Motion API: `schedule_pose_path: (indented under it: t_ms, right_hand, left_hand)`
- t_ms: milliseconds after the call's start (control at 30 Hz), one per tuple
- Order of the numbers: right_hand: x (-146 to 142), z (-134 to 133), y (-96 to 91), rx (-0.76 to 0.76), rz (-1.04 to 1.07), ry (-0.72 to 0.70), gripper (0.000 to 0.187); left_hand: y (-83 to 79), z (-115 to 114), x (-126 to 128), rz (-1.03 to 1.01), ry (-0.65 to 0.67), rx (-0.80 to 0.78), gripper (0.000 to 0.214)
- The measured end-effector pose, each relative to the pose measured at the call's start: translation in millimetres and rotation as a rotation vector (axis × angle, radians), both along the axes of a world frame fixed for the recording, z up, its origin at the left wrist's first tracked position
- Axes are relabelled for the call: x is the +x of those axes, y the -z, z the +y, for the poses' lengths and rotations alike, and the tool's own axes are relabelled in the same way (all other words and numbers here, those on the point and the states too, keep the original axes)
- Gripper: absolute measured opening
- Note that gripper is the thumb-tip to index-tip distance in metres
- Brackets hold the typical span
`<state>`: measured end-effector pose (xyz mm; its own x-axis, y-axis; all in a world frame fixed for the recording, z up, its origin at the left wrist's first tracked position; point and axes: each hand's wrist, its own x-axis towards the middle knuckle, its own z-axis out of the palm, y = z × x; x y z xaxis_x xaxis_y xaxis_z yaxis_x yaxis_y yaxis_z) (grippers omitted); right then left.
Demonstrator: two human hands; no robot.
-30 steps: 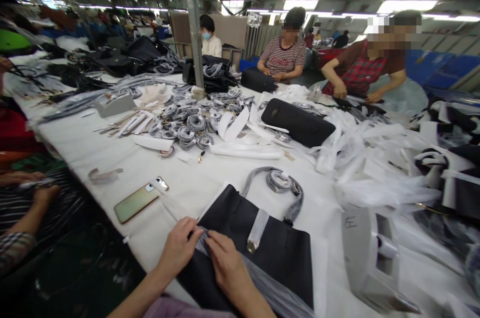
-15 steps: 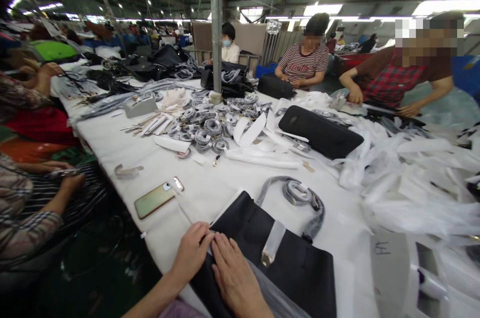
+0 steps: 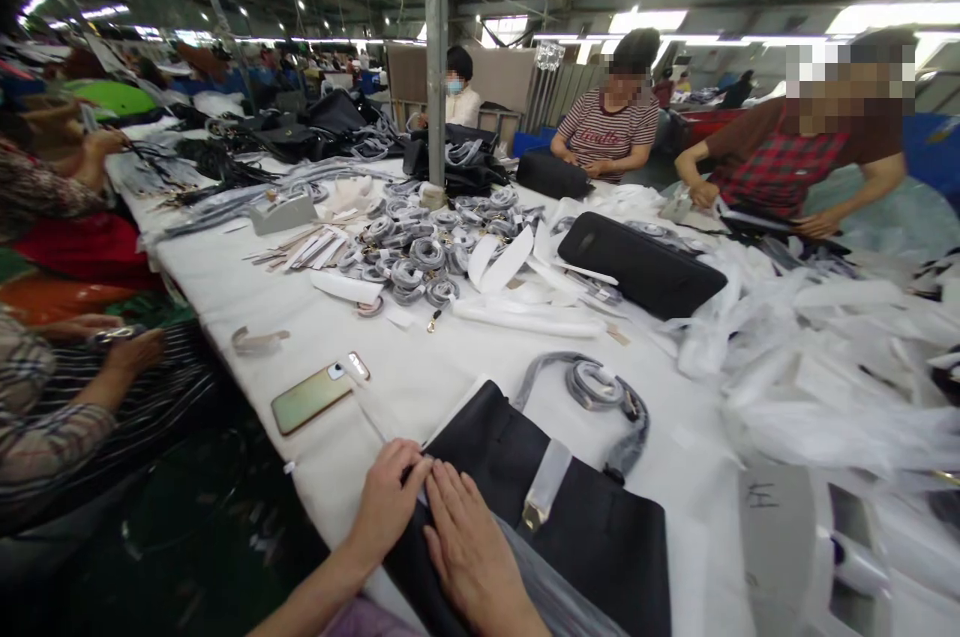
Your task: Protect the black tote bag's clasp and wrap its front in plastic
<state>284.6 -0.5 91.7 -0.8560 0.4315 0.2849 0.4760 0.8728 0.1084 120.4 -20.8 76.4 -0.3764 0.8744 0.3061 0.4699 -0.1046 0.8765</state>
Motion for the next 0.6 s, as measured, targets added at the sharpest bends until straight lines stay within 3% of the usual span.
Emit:
schedule_pose_path:
  t_ms: [67,167,233,300,400,600]
  right_hand:
    - [0.6,-0.3,1.7,-0.005,0.019,0.006,0.059]
    - [1.8,0.3,4.4,-0.003,0.036,0.006,0.059]
    - [2.3,0.8,5.5,0.022,0.025,0.007,0.059]
    - [2.3,0.9,5.2,0.067,0.004,0.006,0.059]
    - [1.9,1.1,2.7,0.145,-0.027,0.005,0.058]
    - [3.5,18.3,11.6,0.324,0.034,-0.077,0.058]
  left_hand:
    - [3.0,-2.8,-5.1,-0.12,-0.139,0.03,0.013]
    - [9.9,-5.3,-17.5,-0.578,-0.307,-0.021,0.04]
    - [13.9,-4.2,-25.1,-0.986,-0.269,-0.095,0.039]
    - [16.2,0.1,-29.8,-1.266,-0.172,-0.144,0.028]
    - [15.8,13.2,-31.9,-1.37,-0.071,-0.165,0.024]
    - [7.3,52.6,-48.2,-1.314,-0.047,-0.094,0.039]
